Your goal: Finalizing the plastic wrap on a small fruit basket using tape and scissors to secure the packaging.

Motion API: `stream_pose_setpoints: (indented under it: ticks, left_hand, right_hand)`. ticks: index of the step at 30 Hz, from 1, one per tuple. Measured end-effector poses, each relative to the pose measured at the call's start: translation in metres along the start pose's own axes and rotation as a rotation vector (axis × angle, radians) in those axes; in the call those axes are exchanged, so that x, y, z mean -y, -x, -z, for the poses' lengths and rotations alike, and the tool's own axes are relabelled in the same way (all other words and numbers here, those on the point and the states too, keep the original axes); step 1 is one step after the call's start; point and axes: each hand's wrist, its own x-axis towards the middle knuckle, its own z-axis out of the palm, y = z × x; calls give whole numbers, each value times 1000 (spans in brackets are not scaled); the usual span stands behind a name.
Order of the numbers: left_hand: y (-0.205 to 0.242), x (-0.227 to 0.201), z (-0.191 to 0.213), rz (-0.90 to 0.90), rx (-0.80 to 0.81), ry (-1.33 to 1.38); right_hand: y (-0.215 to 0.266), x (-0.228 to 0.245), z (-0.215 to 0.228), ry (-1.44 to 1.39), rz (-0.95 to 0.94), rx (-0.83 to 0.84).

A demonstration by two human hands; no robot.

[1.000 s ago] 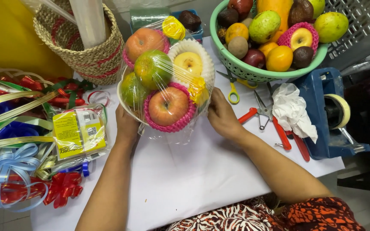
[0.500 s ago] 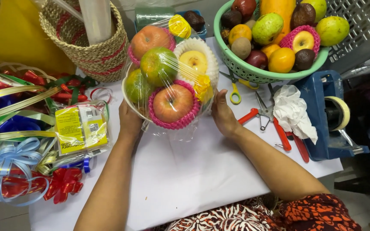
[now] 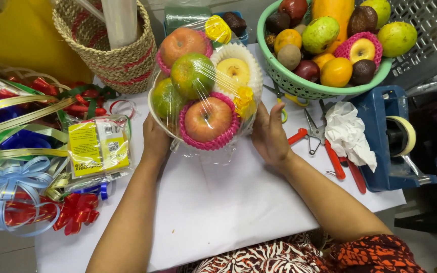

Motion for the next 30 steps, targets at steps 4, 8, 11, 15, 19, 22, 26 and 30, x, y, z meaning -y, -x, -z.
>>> stream_pose_setpoints:
  ticks: [4,8,11,15,19,22,26,30]
  left_hand:
    - [-3,2,5,-16,12,-4]
    - [4,-15,1,-12,20,43]
    - [3,-12,3,-27,39,4]
    - [0,-4,5,-39,31,2]
    - [-4,0,6,-23,29,5]
    - [6,-23,2,-28,40,-29]
    - [8,-37,6,-62,59,-65]
    - [-3,-12,9,-75,42,-88]
  right_hand:
    - [4,13,4,-99,-66,26]
    - [0,13,31,9,-43,131]
    - [-6,-4,60,332,13,220]
    - [-4,-5,47,771,17,210]
    - [-7,-2,34,869,-21,32]
    - [-1,13,21,845,-48,-34]
    - [-3,14,27,829,-34,-78]
    - [-10,4,43,566,86,-16]
